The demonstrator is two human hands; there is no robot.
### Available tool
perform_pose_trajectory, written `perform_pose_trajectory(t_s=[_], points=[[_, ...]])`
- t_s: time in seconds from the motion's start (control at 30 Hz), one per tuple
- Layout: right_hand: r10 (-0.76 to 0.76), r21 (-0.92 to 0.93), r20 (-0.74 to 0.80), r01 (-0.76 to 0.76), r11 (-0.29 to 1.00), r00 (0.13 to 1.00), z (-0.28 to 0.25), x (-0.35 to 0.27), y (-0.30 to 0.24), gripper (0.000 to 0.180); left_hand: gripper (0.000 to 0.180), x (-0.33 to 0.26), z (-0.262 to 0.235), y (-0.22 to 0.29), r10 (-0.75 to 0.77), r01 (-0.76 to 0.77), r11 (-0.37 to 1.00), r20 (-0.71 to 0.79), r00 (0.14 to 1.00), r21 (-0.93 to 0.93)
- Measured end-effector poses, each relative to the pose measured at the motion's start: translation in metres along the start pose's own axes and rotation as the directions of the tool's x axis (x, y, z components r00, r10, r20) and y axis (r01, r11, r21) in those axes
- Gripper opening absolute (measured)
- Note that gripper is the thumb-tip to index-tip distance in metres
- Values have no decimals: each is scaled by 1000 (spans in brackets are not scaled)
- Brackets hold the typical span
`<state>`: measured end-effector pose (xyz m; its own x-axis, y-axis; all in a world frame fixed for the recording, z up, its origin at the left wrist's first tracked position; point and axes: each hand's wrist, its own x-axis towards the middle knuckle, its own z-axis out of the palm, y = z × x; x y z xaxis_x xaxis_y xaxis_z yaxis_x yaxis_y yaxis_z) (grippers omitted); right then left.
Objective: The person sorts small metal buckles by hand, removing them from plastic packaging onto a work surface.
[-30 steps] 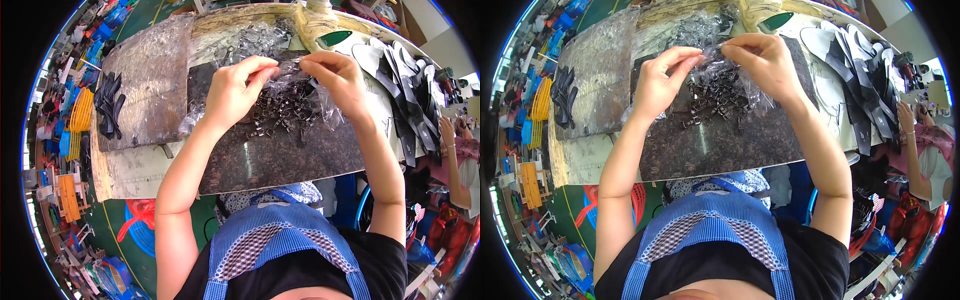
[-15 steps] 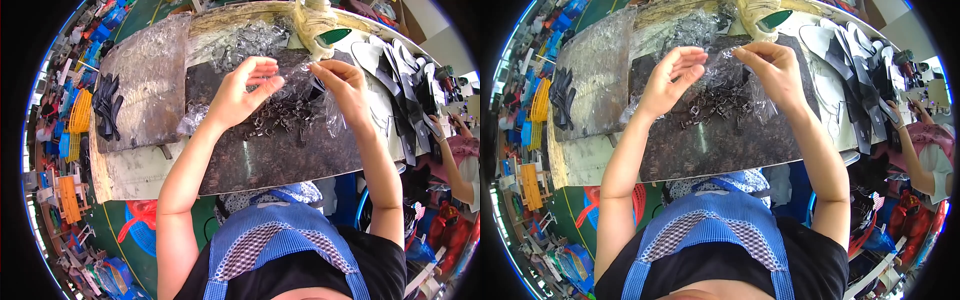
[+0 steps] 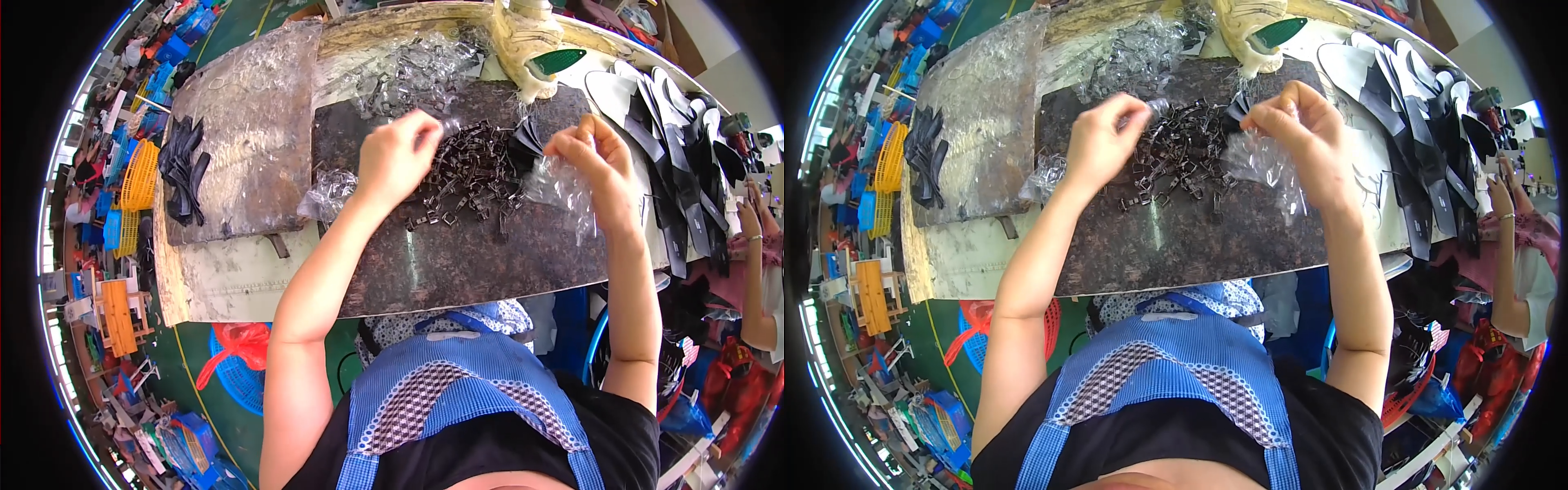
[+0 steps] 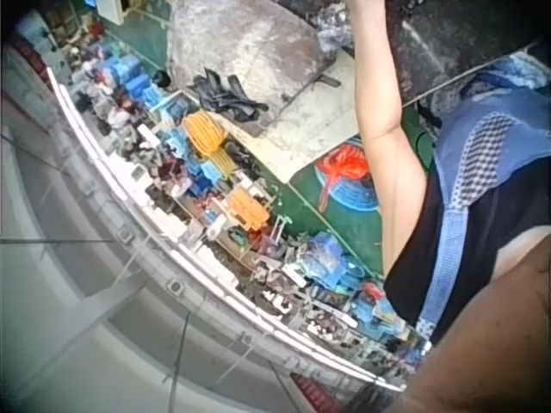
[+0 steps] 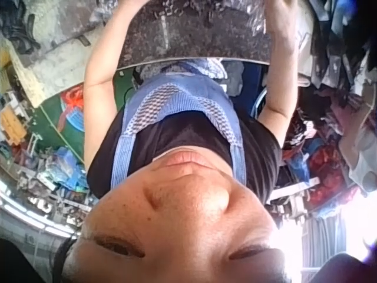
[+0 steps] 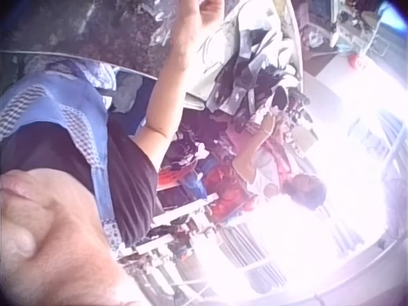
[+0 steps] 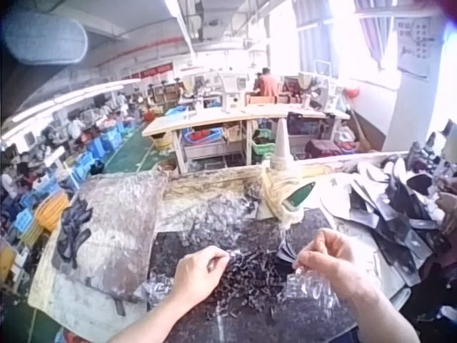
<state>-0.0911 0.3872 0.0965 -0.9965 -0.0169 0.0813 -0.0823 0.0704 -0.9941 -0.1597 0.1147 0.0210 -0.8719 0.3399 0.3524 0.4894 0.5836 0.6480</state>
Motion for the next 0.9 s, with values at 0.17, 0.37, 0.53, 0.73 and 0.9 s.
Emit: perform_pose_trajectory(t_s=[0.17, 0.37, 0.53, 0.73, 0.9], points=[[169, -253, 114, -136, 958, 979, 14, 9, 0, 44, 21, 14, -19, 16, -187, 319, 502, 259, 948, -804], [29, -87, 67, -23, 996, 997, 45, 32, 24, 23, 25, 4, -9, 26, -176, 240, 600, 167, 970, -763], [-221, -322, -28, 200, 925, 975, 50, 25, 9, 19, 34, 3, -32, 25, -185, 209, 746, 104, 977, -633], [-109, -360, -19, 95, 928, 994, 33, 24, 1, 22, 30, -1, -54, 7, -182, 183, 790, 62, 981, -585], [-163, -350, -62, 132, 928, 985, 14, 22, -4, 24, 27, -16, -64, -5, -172, 179, 812, 65, 983, -555]])
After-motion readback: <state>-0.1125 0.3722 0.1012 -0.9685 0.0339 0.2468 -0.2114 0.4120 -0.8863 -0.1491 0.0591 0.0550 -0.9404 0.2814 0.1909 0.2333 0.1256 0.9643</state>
